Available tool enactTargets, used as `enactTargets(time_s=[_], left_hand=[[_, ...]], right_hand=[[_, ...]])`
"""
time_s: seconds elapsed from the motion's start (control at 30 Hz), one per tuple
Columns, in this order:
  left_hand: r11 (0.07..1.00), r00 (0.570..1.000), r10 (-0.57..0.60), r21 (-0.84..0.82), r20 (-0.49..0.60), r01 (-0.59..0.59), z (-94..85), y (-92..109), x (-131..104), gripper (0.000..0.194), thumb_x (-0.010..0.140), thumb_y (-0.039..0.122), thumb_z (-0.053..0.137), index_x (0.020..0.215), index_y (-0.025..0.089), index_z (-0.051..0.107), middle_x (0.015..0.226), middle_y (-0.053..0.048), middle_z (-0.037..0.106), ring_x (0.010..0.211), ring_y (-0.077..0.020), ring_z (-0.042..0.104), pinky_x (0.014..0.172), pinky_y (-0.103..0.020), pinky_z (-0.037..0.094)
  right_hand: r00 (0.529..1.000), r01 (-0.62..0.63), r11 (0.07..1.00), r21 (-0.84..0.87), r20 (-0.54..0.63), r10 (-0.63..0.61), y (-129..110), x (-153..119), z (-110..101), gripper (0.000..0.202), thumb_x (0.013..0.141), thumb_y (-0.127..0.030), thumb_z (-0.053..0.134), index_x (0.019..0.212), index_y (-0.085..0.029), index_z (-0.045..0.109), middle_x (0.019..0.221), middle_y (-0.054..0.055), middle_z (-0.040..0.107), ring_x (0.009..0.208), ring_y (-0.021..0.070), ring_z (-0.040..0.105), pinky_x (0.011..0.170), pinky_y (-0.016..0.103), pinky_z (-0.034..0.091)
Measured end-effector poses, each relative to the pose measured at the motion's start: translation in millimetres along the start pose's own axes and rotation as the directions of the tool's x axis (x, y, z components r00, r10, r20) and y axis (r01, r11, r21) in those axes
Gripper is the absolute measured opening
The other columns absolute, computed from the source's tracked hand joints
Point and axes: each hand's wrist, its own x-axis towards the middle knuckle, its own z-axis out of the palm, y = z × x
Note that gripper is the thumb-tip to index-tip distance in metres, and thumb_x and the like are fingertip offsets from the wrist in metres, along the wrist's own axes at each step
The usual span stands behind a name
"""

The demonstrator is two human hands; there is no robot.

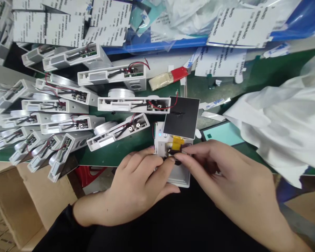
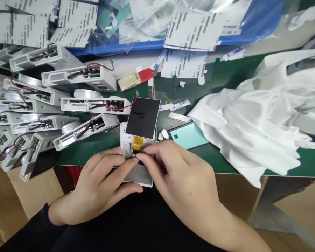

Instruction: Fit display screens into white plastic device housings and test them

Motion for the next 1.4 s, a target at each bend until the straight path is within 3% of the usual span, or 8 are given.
enactTargets(time_s=[0.1, 0.23, 0.5, 0.73, 0.93, 1.03, 1.2, 1.4], left_hand=[[1.000, 1.000, -0.001, -0.027, 0.020, 0.002, -2.3, -1.7, 0.0, 0.038, 0.105, 0.047, 0.058, 0.117, 0.013, 0.073, 0.089, -0.005, 0.072, 0.098, -0.0220, 0.073, 0.086, -0.033, 0.062], [0.999, 1.000, 0.008, -0.036, 0.014, -0.007, -2.0, -3.1, -0.7, 0.040, 0.106, 0.048, 0.056, 0.117, 0.012, 0.072, 0.089, -0.005, 0.072, 0.099, -0.0222, 0.073, 0.088, -0.034, 0.062], [1.000, 0.999, -0.017, -0.023, -0.043, 0.016, 3.1, -0.9, 0.0, 0.041, 0.108, 0.049, 0.051, 0.111, 0.014, 0.073, 0.085, -0.003, 0.070, 0.094, -0.0208, 0.073, 0.084, -0.031, 0.060], [0.999, 0.998, -0.040, -0.029, -0.056, 0.039, 6.1, 1.1, 0.8, 0.040, 0.106, 0.049, 0.055, 0.108, 0.014, 0.073, 0.085, -0.003, 0.073, 0.088, -0.0209, 0.073, 0.076, -0.032, 0.062], [0.999, 0.997, -0.042, -0.014, -0.067, 0.041, 5.1, 1.0, 2.3, 0.042, 0.106, 0.052, 0.054, 0.104, 0.015, 0.074, 0.082, -0.003, 0.072, 0.086, -0.0204, 0.074, 0.073, -0.032, 0.062], [0.999, 0.997, -0.036, -0.011, -0.068, 0.036, 4.2, -0.1, 2.2, 0.041, 0.106, 0.051, 0.054, 0.104, 0.015, 0.073, 0.083, -0.003, 0.073, 0.086, -0.0206, 0.074, 0.074, -0.032, 0.062], [1.000, 0.999, -0.015, 0.001, -0.046, 0.015, 2.1, -0.8, 3.7, 0.041, 0.106, 0.051, 0.054, 0.106, 0.015, 0.072, 0.084, -0.002, 0.074, 0.085, -0.0207, 0.074, 0.074, -0.033, 0.062], [1.000, 0.998, -0.003, 0.018, -0.062, 0.004, 3.2, -1.1, 3.7, 0.042, 0.106, 0.053, 0.054, 0.105, 0.015, 0.072, 0.083, -0.002, 0.074, 0.086, -0.0205, 0.074, 0.075, -0.032, 0.061]], right_hand=[[0.997, 0.079, 0.996, 0.029, -0.015, -0.079, 4.2, -5.6, 1.5, 0.002, 0.103, -0.019, 0.065, 0.103, -0.017, 0.066, 0.076, 0.000, 0.071, 0.060, 0.0111, 0.066, 0.059, 0.024, 0.051], [0.967, 0.242, 0.969, 0.049, 0.071, -0.245, 13.8, -9.7, 0.5, 0.012, 0.099, -0.007, 0.066, 0.108, -0.014, 0.066, 0.080, 0.003, 0.073, 0.066, 0.0151, 0.068, 0.066, 0.029, 0.055], [0.924, 0.348, 0.937, -0.005, 0.172, -0.342, 19.4, -2.0, -8.0, 0.009, 0.103, -0.011, 0.059, 0.107, -0.016, 0.065, 0.083, 0.002, 0.074, 0.072, 0.0173, 0.069, 0.068, 0.031, 0.054], [0.878, 0.367, 0.930, 0.019, 0.324, -0.353, 23.0, 12.0, -16.3, 0.018, 0.108, -0.016, 0.045, 0.100, -0.019, 0.060, 0.072, 0.000, 0.071, 0.048, 0.0157, 0.061, 0.044, 0.034, 0.037], [0.835, 0.403, 0.913, 0.056, 0.386, -0.392, 24.7, 22.0, -20.7, 0.022, 0.108, -0.015, 0.040, 0.100, -0.020, 0.060, 0.064, -0.002, 0.066, 0.040, 0.0147, 0.056, 0.040, 0.031, 0.034], [0.854, 0.382, 0.922, 0.060, 0.359, -0.378, 24.5, 20.9, -19.6, 0.024, 0.110, -0.018, 0.040, 0.099, -0.020, 0.062, 0.060, -0.003, 0.065, 0.039, 0.0148, 0.057, 0.039, 0.031, 0.033], [0.920, 0.280, 0.958, 0.060, 0.269, -0.285, 21.9, 6.7, -12.6, 0.016, 0.109, -0.016, 0.048, 0.104, -0.019, 0.063, 0.074, -0.001, 0.076, 0.051, 0.0143, 0.069, 0.045, 0.029, 0.043], [0.915, 0.309, 0.949, 0.055, 0.255, -0.313, 20.2, 6.1, -11.8, 0.019, 0.107, -0.013, 0.047, 0.098, -0.018, 0.064, 0.077, 0.002, 0.078, 0.050, 0.0145, 0.067, 0.042, 0.030, 0.039]])
